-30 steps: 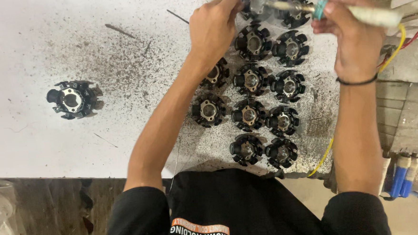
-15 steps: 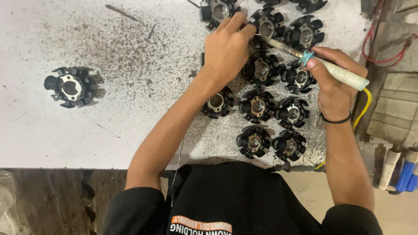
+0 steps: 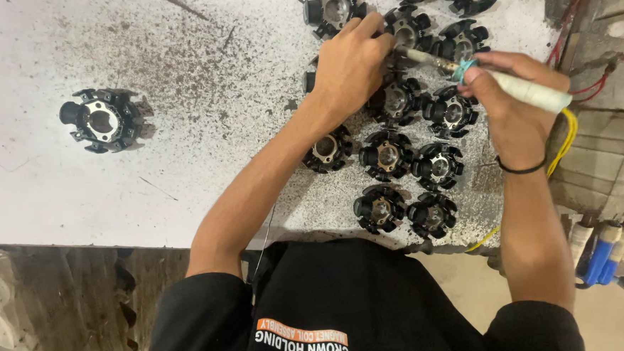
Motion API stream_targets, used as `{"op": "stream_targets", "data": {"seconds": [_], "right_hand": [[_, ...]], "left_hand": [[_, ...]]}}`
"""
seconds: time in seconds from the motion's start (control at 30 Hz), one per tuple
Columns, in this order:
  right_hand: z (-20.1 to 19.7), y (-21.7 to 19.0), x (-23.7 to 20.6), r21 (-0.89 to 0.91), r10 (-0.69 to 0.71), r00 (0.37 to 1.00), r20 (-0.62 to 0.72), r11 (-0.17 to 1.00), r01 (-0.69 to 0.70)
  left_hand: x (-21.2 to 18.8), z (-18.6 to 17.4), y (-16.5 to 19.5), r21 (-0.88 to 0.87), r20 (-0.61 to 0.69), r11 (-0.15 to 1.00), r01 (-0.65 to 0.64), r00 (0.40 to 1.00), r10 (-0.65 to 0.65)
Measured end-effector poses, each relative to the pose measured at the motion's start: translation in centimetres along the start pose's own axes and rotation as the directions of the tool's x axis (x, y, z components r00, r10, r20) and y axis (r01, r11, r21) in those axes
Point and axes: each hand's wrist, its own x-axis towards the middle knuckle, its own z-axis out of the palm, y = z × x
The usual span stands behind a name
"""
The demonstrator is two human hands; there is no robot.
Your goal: The person uses a soldering iron to solder wires on rows of black plastic coil components on a workbench, then arranges the finished round rotor-like parts into a grid and continues soldering each part individually, with smoke visible as the iron touches the parts.
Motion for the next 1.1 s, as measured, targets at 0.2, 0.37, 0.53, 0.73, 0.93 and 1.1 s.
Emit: {"op": "stream_targets", "data": {"seconds": [0.2, 0.37, 0.53, 0.73, 0.93, 1.1], "right_hand": [[-0.6, -0.4, 2.6, 0.064, -0.010, 0.997, 0.080, 0.998, 0.004], [-0.7, -0.2, 2.7, 0.104, 0.005, 0.998, 0.066, 0.995, -0.012], [-1.7, 0.6, -0.3, 0.304, 0.018, 0.995, -0.097, 0.953, 0.013], [0.6, 3.4, -8.5, 0.003, -0.134, 0.981, -0.140, 0.991, 0.135], [0.7, 3.3, -10.8, -0.127, -0.134, 0.983, -0.129, 0.985, 0.117], [1.0, 1.3, -9.9, -0.182, -0.120, 0.991, -0.067, 0.978, 0.106]], "left_hand": [[0.1, 1.6, -0.1, -0.026, 0.000, 0.999, 0.041, 0.999, -0.041], [0.5, 1.2, 0.0, -0.097, -0.053, 0.994, 0.048, 0.997, -0.054], [-1.6, -1.9, 0.9, -0.137, -0.087, 0.980, 0.144, 0.984, -0.157], [-6.6, -4.4, 3.8, 0.003, 0.030, 0.994, 0.112, 0.993, -0.112], [-7.7, -3.4, 4.7, -0.013, 0.049, 0.994, 0.105, 0.993, -0.104], [-7.1, -3.3, 4.7, -0.011, 0.062, 0.998, 0.065, 0.996, -0.064]]}}
